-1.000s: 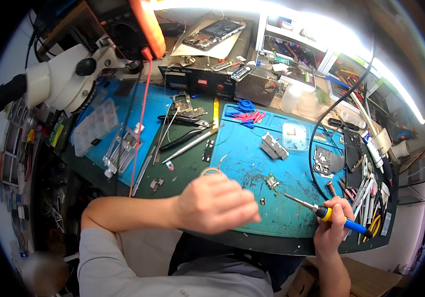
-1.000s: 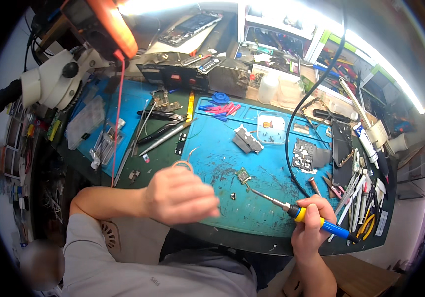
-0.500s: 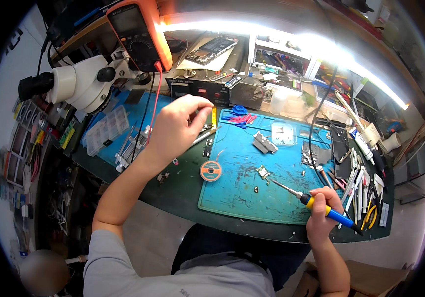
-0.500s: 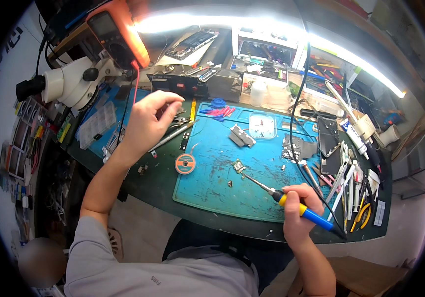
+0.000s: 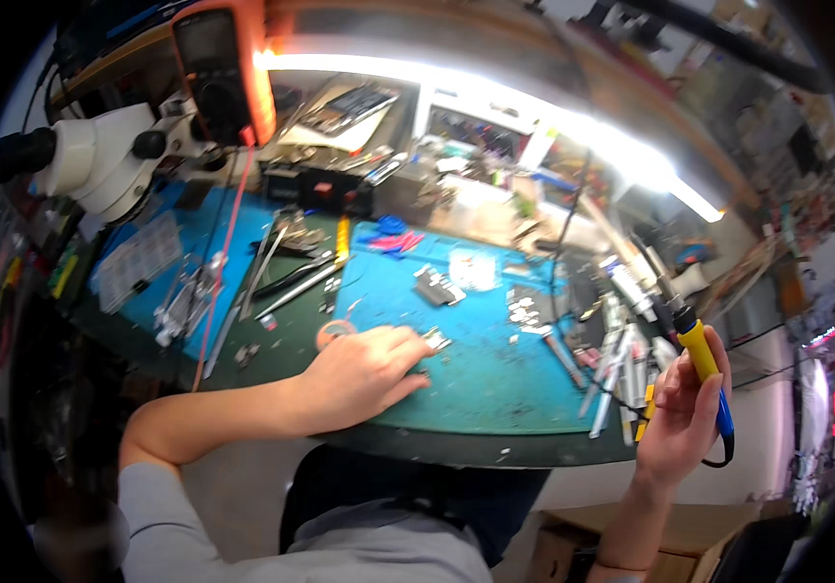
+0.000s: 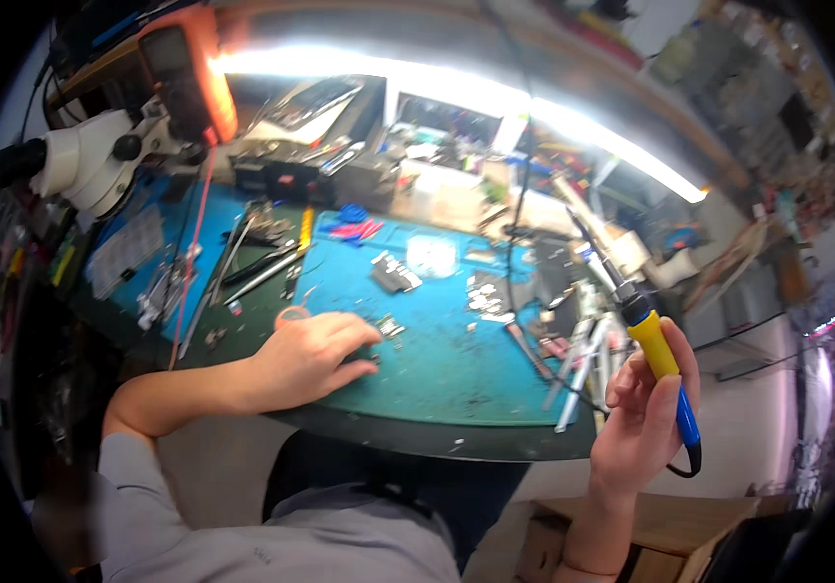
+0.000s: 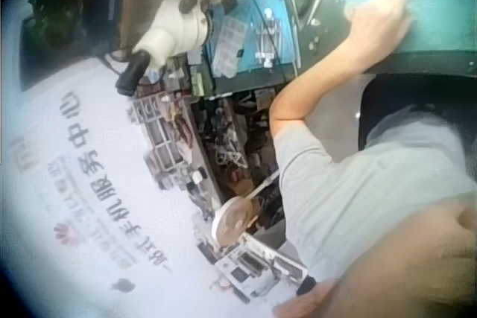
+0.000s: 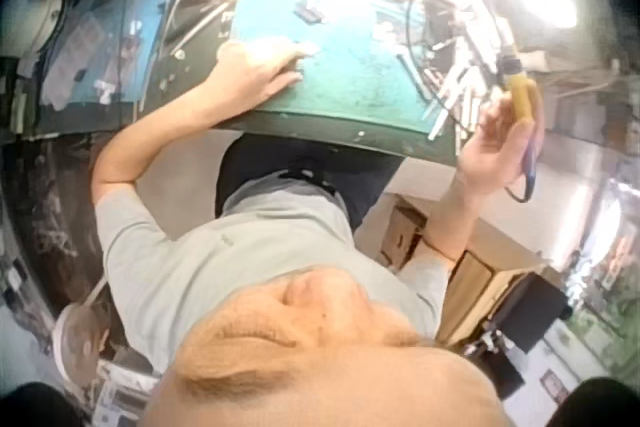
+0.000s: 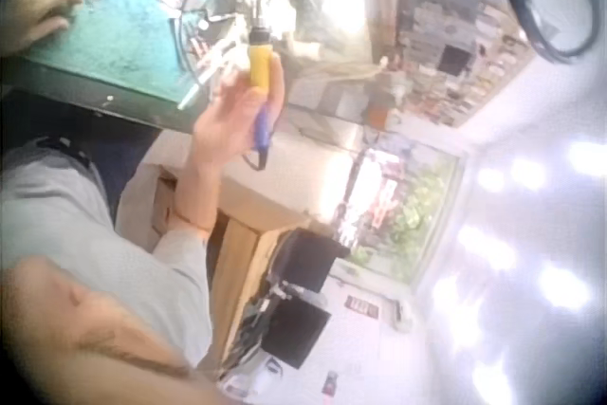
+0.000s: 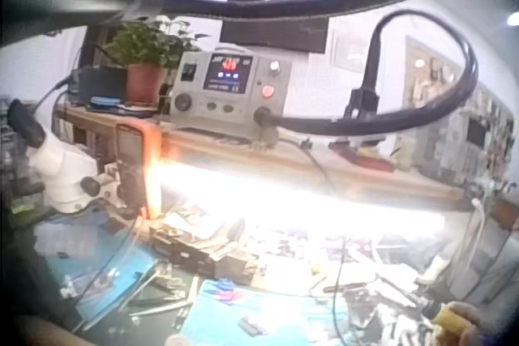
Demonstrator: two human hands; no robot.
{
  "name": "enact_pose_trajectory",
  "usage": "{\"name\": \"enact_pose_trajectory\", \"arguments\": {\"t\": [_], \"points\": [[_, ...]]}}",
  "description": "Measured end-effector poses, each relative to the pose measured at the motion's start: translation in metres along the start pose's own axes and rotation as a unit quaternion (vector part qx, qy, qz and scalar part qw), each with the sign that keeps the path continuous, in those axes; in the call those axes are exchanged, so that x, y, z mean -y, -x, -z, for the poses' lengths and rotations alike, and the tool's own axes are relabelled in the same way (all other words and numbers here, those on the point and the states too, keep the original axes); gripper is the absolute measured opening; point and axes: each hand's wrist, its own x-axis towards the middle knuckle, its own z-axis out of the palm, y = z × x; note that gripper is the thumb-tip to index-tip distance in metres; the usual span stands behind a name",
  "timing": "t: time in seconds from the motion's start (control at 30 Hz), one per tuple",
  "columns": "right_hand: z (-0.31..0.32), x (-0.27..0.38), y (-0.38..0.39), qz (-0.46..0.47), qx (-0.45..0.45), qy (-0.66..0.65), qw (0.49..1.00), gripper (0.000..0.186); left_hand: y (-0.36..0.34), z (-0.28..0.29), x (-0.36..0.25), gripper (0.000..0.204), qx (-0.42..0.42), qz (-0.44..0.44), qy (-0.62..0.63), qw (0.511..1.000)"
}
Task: The person applies flux to a small circuit board and then uses a soldering iron to solder components. The person handles the board, flux syringe, and soldering iron throughout the process.
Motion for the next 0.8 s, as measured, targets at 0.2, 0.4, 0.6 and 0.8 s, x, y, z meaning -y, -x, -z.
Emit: {"name": "enact_pose_trajectory", "arguments": {"t": [0.2,0.4,0.6,0.8], "points": [[-0.002,0.064,-0.111,0.201,-0.076,0.162,0.963,0.024,-0.013,-0.012,0.001,0.028,0.038,-0.024,0.005,0.999],[-0.069,0.079,-0.227,0.221,-0.034,0.351,0.909,0.04,-0.004,-0.012,0.012,0.026,0.027,-0.003,0.045,0.999],[-0.1,0.051,-0.319,0.237,-0.016,0.535,0.811,0.045,-0.001,-0.02,0.015,0.025,-0.024,-0.015,0.079,0.996],[-0.112,0.002,-0.336,0.091,0.086,0.292,0.948,0.022,-0.003,-0.024,0.021,0.019,-0.017,-0.033,0.077,0.996]]}}
